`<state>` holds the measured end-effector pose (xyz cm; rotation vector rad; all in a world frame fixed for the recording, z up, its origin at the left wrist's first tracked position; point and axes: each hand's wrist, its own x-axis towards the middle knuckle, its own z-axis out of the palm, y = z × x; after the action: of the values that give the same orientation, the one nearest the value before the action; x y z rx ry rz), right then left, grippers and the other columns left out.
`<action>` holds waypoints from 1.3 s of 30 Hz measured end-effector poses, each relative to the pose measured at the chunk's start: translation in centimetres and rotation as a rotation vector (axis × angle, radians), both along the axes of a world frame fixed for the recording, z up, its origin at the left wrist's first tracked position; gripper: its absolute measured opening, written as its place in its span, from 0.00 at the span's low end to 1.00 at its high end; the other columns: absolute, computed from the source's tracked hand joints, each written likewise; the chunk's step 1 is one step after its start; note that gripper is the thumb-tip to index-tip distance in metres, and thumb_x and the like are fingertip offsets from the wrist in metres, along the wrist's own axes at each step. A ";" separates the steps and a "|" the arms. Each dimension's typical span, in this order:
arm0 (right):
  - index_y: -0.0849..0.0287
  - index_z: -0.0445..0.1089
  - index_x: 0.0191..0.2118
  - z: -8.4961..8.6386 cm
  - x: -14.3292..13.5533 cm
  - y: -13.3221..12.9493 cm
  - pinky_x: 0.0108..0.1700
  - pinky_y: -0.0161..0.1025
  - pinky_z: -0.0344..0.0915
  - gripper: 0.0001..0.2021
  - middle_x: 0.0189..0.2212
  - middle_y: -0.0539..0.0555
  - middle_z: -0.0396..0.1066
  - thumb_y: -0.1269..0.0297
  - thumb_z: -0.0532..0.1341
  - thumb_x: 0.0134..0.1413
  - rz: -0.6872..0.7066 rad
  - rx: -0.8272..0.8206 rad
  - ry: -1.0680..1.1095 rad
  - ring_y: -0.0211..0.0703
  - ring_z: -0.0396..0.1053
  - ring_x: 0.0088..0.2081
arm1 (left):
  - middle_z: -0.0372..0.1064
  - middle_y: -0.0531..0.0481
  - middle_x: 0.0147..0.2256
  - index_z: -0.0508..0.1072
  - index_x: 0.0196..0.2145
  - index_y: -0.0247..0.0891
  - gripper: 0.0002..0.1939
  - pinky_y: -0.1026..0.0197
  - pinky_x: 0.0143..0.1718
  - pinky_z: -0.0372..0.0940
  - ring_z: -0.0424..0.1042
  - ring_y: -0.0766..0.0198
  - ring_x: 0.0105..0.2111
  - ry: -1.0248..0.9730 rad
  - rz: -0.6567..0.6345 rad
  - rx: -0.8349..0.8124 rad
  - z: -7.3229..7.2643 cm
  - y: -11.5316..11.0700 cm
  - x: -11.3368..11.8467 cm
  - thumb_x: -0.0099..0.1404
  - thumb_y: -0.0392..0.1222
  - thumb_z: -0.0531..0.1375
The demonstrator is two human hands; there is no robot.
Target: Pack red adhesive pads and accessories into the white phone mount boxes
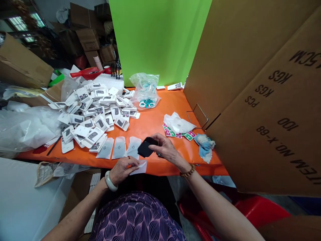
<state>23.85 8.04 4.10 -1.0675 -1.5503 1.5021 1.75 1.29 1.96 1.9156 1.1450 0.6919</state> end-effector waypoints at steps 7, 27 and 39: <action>0.55 0.67 0.37 1.5 -1.3 -1.5 0.32 0.33 0.65 0.14 0.33 0.49 0.68 0.60 0.69 0.45 0.063 0.030 0.223 0.35 0.67 0.31 | 0.73 0.49 0.30 0.79 0.30 0.39 0.06 0.61 0.39 0.63 0.70 0.63 0.33 -0.151 0.101 0.000 1.5 -0.7 0.2 0.60 0.42 0.63; 0.56 0.68 0.38 2.5 -1.2 -4.8 0.34 0.36 0.66 0.10 0.31 0.50 0.70 0.61 0.64 0.50 -0.056 0.152 0.042 0.39 0.67 0.32 | 0.69 0.51 0.26 0.74 0.23 0.36 0.10 0.62 0.35 0.61 0.66 0.65 0.30 -0.447 0.278 -0.138 1.5 -2.4 2.5 0.54 0.45 0.66; 0.54 0.64 0.44 1.4 -0.8 -5.2 0.30 0.33 0.63 0.16 0.36 0.50 0.67 0.59 0.64 0.50 0.049 0.068 0.018 0.34 0.63 0.29 | 0.62 0.56 0.22 0.70 0.22 0.36 0.09 0.66 0.27 0.57 0.60 0.70 0.24 -0.589 0.464 -0.253 1.3 -3.0 3.3 0.53 0.42 0.66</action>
<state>23.01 2.88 5.50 -0.9809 -1.6147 1.4766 5.02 -1.76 3.22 1.1202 1.2165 1.1993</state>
